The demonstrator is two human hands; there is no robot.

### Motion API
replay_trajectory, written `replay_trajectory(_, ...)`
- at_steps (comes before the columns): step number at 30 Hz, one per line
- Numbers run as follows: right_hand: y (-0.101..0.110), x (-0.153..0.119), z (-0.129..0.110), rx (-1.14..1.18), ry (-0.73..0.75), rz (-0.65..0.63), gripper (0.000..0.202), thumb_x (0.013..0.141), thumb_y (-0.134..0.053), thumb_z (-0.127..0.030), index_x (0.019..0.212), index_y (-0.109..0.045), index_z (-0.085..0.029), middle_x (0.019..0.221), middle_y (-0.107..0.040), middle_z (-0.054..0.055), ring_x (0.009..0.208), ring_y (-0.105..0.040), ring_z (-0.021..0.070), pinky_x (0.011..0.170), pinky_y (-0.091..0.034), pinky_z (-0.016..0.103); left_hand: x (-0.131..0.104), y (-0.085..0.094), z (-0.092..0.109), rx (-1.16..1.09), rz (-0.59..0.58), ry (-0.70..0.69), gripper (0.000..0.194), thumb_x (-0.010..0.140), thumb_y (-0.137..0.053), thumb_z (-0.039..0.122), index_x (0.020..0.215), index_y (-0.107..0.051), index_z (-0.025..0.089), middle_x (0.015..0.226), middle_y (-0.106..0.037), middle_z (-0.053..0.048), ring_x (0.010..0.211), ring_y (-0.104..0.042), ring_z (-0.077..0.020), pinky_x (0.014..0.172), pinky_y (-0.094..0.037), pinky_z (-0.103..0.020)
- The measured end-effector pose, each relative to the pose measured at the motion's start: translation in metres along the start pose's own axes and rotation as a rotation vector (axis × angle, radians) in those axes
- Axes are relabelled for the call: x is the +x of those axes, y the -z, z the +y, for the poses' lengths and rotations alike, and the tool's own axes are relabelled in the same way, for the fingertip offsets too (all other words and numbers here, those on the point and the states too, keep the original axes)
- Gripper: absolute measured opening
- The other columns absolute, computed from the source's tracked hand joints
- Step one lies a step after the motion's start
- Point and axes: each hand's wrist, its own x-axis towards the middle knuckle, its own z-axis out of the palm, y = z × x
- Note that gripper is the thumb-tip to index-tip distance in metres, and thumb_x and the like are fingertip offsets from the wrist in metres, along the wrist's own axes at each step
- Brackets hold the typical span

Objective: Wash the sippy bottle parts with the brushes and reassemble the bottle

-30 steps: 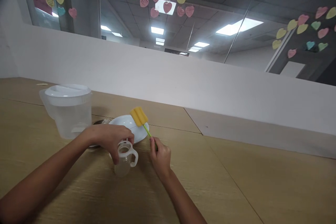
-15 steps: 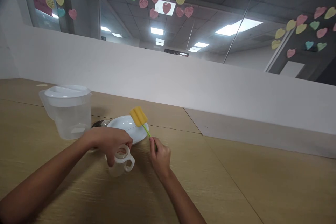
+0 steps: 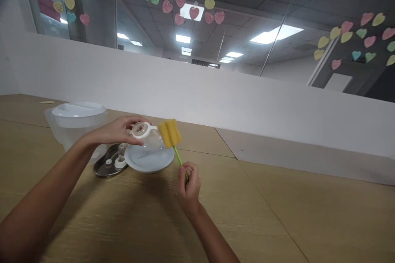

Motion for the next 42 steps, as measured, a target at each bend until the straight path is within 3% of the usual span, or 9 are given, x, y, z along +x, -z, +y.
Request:
replay_trajectory(4, 0.001, 0.002, -0.002, -0.059, 0.131, 0.008, 0.008, 0.088, -0.043, -0.024, 0.091, -0.048, -0.018, 0.062, -0.054, -0.002, 0.047, -0.046, 0.0072, 0.047, -0.038, 0.019, 0.014, -0.014, -0.017, 0.185, 0.181, -0.066, 0.056, 0.056, -0.071, 0.037, 0.108, -0.058, 0.02, 0.107, -0.057, -0.004, 0.1, -0.052, -0.0237, 0.086, -0.041, -0.032)
replay_trajectory(8, 0.002, 0.009, -0.003, -0.189, 0.191, -0.075, 0.013, 0.088, -0.046, -0.024, 0.086, -0.058, -0.017, 0.067, -0.064, 0.002, 0.05, -0.054, 0.0083, 0.049, -0.042, 0.019, 0.019, -0.024, -0.021, 0.365, 0.233, -0.121, 0.05, 0.058, -0.068, 0.027, 0.108, -0.061, 0.021, 0.094, -0.054, -0.003, 0.093, -0.053, -0.0218, 0.081, -0.043, -0.029)
replay_trajectory(11, 0.004, 0.012, 0.0, -0.274, 0.289, -0.066, 0.016, 0.087, -0.048, -0.023, 0.084, -0.063, -0.016, 0.067, -0.067, 0.004, 0.053, -0.059, 0.0103, 0.051, -0.045, 0.02, 0.02, -0.032, -0.018, 0.492, 0.245, -0.088, 0.053, 0.06, -0.065, 0.021, 0.112, -0.059, 0.021, 0.091, -0.048, -0.003, 0.083, -0.055, -0.0186, 0.072, -0.044, -0.027)
replay_trajectory(17, 0.009, 0.013, 0.0, -0.387, 0.581, -0.045, 0.011, 0.082, -0.054, -0.012, 0.083, -0.064, -0.013, 0.057, -0.064, 0.002, 0.042, -0.054, 0.0079, 0.045, -0.041, 0.02, 0.019, -0.045, -0.007, 0.713, 0.206, -0.063, 0.044, 0.067, -0.062, 0.025, 0.111, -0.057, 0.022, 0.095, -0.048, -0.005, 0.082, -0.054, -0.0192, 0.065, -0.042, -0.027)
replay_trajectory(22, 0.007, 0.014, -0.004, -0.49, 0.643, -0.044, 0.014, 0.084, -0.052, -0.014, 0.079, -0.065, -0.013, 0.047, -0.058, -0.001, 0.039, -0.05, 0.0068, 0.042, -0.037, 0.02, 0.017, -0.049, -0.001, 0.905, 0.237, -0.126, 0.034, 0.074, -0.056, 0.016, 0.108, -0.056, 0.02, 0.098, -0.049, -0.008, 0.089, -0.052, -0.0218, 0.065, -0.041, -0.028)
replay_trajectory(27, 0.003, 0.011, -0.002, -0.511, 0.636, -0.052, 0.014, 0.085, -0.052, -0.014, 0.077, -0.063, -0.012, 0.049, -0.059, 0.0, 0.04, -0.052, 0.0067, 0.044, -0.036, 0.019, 0.02, -0.069, 0.002, 1.081, 0.203, -0.226, 0.025, 0.08, -0.042, 0.002, 0.097, -0.058, 0.012, 0.094, -0.053, -0.012, 0.088, -0.051, -0.0242, 0.071, -0.041, -0.034)
replay_trajectory(34, 0.0, 0.01, 0.001, -0.533, 0.554, -0.073, 0.012, 0.087, -0.048, -0.017, 0.082, -0.058, -0.015, 0.057, -0.063, -0.001, 0.046, -0.056, 0.0084, 0.047, -0.037, 0.02, 0.02, -0.093, 0.009, 0.902, 0.066, -0.339, 0.035, 0.07, -0.055, 0.003, 0.102, -0.058, 0.017, 0.094, -0.053, -0.009, 0.088, -0.05, -0.0229, 0.072, -0.04, -0.033)
replay_trajectory(38, 0.0, 0.013, -0.003, -0.499, 0.541, -0.128, 0.013, 0.088, -0.043, -0.015, 0.084, -0.055, -0.016, 0.069, -0.064, 0.003, 0.059, -0.06, 0.0109, 0.053, -0.042, 0.02, 0.023, -0.08, -0.003, 0.828, 0.114, -0.286, 0.045, 0.065, -0.058, 0.004, 0.107, -0.059, 0.02, 0.095, -0.051, -0.008, 0.087, -0.05, -0.0216, 0.072, -0.041, -0.032)
replay_trajectory(42, 0.004, 0.017, -0.007, -0.478, 0.672, -0.098, 0.007, 0.087, -0.05, -0.016, 0.089, -0.057, -0.015, 0.068, -0.064, 0.003, 0.059, -0.059, 0.0104, 0.055, -0.041, 0.02, 0.025, -0.066, -0.015, 0.751, 0.143, -0.229, 0.047, 0.062, -0.062, 0.007, 0.106, -0.062, 0.023, 0.093, -0.049, -0.006, 0.086, -0.05, -0.0202, 0.072, -0.042, -0.03)
